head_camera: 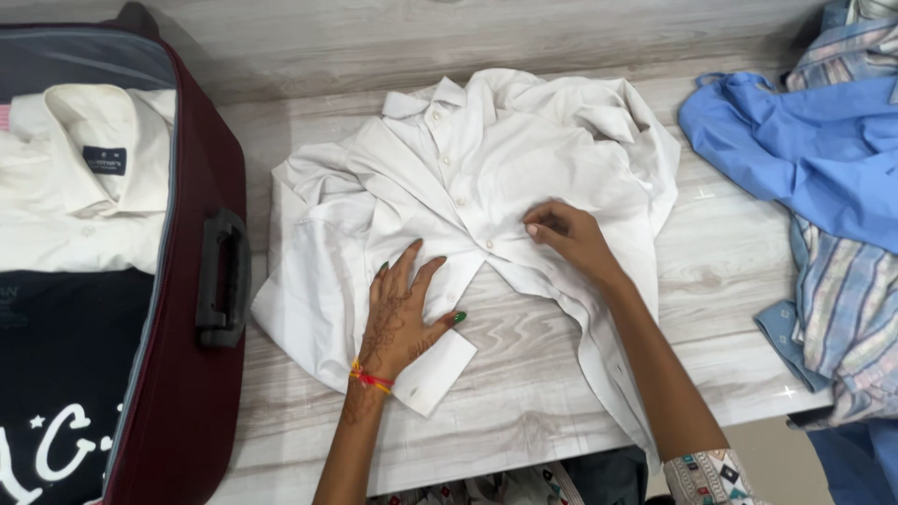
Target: The person folds white shirts by hand and places them inside a suitcase.
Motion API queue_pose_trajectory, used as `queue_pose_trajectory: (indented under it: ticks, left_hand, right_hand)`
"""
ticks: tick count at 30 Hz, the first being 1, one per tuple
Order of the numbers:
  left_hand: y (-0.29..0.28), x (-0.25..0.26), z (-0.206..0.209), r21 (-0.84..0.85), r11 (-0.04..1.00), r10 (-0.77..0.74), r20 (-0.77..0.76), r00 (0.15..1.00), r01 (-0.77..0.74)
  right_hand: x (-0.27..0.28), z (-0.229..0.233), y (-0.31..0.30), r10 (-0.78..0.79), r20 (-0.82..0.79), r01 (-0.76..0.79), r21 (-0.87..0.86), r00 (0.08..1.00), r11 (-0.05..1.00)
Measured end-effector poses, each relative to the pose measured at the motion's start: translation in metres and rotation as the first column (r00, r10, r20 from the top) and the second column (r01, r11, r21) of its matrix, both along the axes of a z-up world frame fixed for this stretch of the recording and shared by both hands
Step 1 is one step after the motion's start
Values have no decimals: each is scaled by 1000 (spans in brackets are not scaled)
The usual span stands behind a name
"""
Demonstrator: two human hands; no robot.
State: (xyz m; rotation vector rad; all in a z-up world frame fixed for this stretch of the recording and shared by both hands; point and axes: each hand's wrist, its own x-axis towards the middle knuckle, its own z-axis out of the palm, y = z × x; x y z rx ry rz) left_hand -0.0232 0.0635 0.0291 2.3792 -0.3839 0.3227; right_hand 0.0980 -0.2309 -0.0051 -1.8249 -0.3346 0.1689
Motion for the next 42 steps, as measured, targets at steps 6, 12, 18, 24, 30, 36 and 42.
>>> queue_pose_trajectory:
  ticks: [6, 12, 18, 24, 30, 36, 42]
  left_hand:
    - [-12, -41, -1, 112, 987, 108, 50, 993, -113]
    - [-33, -24, 1, 31, 980, 195, 13, 981, -196]
    - [-53, -11, -10, 87, 971, 229, -94, 969, -221]
    - [-46, -14, -14, 62, 959, 283, -208, 936, -276]
    - [-43, -18, -7, 47, 968, 249, -206, 946, -245]
    - [-41, -27, -1, 0, 971, 236, -112, 965, -238]
    - [-48, -22, -4, 57, 954, 301, -140, 943, -296]
  right_hand:
    - [-43, 38, -4, 73, 326, 91, -462, 943, 882]
    - [-79, 49, 11, 25, 381, 216, -574, 924, 790]
    - [-88, 49, 24, -5, 412, 280, -611, 911, 741]
    - [-90, 35, 38, 7, 469, 348, -665, 883, 661]
    - [-84, 23, 39, 22, 526, 413, -692, 850, 592]
    - [-99, 52, 32, -22, 555, 458, -662, 831, 594]
    - [-103, 82, 37, -186, 251, 308, -647, 950, 697]
